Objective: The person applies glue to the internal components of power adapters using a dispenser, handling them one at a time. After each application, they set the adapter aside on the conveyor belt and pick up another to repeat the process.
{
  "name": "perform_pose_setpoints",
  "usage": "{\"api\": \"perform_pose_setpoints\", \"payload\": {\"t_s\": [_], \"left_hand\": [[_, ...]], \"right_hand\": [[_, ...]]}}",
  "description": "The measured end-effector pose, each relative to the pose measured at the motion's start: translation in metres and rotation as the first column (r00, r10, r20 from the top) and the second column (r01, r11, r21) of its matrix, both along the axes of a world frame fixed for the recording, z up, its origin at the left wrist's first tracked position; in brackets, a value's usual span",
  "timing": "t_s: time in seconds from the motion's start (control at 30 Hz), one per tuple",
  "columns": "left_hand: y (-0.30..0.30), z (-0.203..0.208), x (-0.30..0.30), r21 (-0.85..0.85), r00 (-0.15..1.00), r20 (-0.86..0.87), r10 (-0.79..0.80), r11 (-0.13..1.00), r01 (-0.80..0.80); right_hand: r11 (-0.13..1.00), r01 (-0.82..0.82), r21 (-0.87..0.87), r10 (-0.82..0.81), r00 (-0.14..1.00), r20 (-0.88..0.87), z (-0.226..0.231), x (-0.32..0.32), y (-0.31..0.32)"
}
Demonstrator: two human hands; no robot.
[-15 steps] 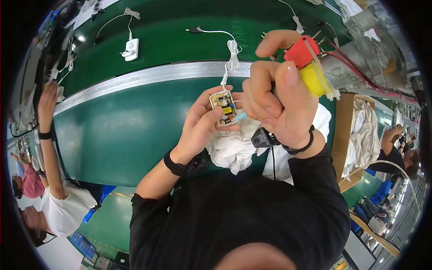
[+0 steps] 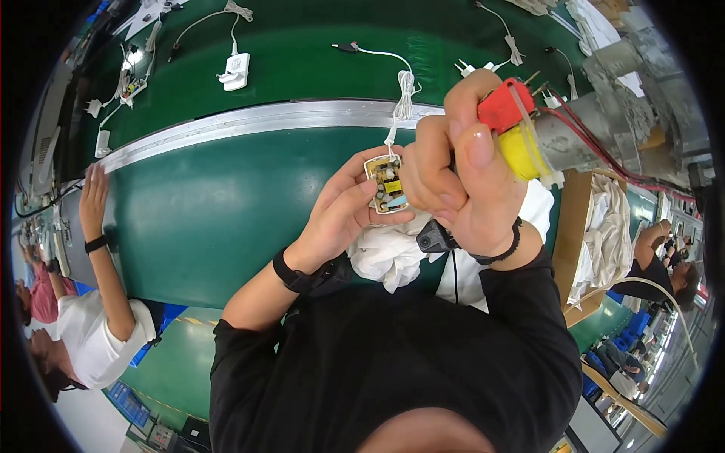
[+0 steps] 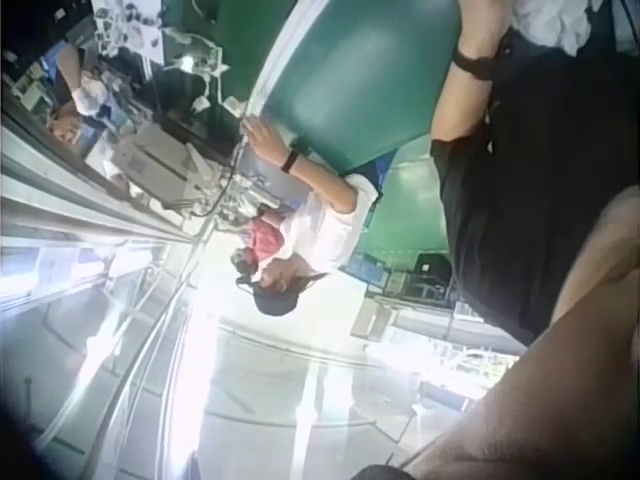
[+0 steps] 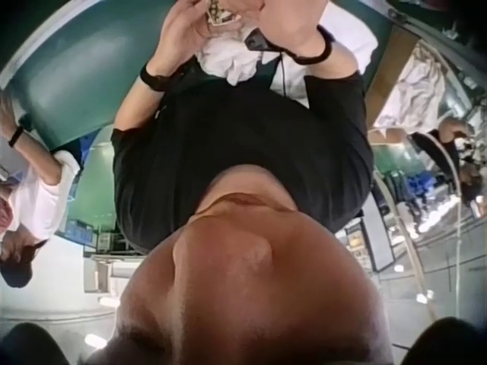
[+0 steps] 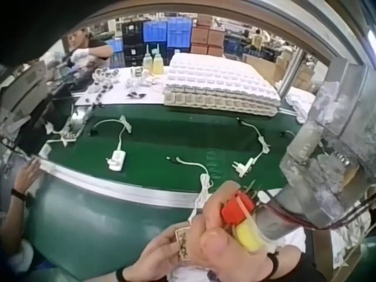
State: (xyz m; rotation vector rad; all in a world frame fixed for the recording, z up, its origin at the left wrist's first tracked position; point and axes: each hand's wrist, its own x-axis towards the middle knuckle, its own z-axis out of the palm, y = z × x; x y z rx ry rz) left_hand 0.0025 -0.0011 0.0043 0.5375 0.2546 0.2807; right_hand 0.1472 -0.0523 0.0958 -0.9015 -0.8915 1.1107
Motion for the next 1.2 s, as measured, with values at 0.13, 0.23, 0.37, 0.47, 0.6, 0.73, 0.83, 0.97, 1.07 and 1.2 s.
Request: {"api": "perform_pose_setpoints", "payload": {"t_s": [0.13,0.23,0.37,0.47,0.6,0.73,0.83,0.97,1.07,1.2], "left_hand": [[0.001,0.001,0.000,-0.010,1.000,0.003,-0.005,1.000,0.005],[-0.001,0.000,0.000,-0.013,1.000,-0.015,0.002,1.000,-0.002],[0.000,-0.004,0.003,0.028,0.998,-0.052,-0.022,0.999,0.024],[0.021,-0.002,0.024,0.133,0.995,-0.092,-0.040,0.990,0.052],[0.075,0.014,0.081,0.456,0.996,-0.086,0.025,0.890,0.017],[0.091,0.000,0.132,0.926,0.918,0.204,0.340,0.238,-0.294],[0.080,-0.031,0.136,0.947,0.868,0.265,0.419,-0.283,-0.153],[0.070,-0.137,0.099,0.794,0.781,-0.337,0.526,-0.288,0.536],[0.072,-0.116,0.088,0.843,0.816,-0.173,0.552,-0.345,0.413],[0.100,-0.074,0.049,0.728,0.662,0.072,0.746,-0.493,0.477]], "right_hand": [[0.996,0.062,0.068,-0.053,0.989,-0.136,-0.005,-0.003,-0.002],[0.998,0.054,0.024,-0.055,0.998,0.025,0.001,0.002,0.000],[0.996,0.088,-0.011,-0.088,0.991,-0.103,0.005,0.001,-0.004],[0.991,0.118,-0.059,-0.125,0.983,-0.134,0.008,0.005,-0.009],[0.979,0.137,-0.149,-0.143,0.989,-0.025,0.005,0.001,-0.012],[0.967,0.164,-0.197,-0.179,0.982,-0.062,-0.005,-0.003,-0.019],[0.957,0.175,-0.232,-0.192,0.980,-0.055,-0.007,-0.003,-0.023],[0.961,0.123,-0.248,-0.147,0.986,-0.080,-0.007,-0.014,-0.022],[0.962,0.125,-0.244,-0.144,0.988,-0.063,-0.012,-0.009,-0.025],[0.964,0.087,-0.252,-0.102,0.994,-0.049,-0.012,-0.002,-0.024]]}}
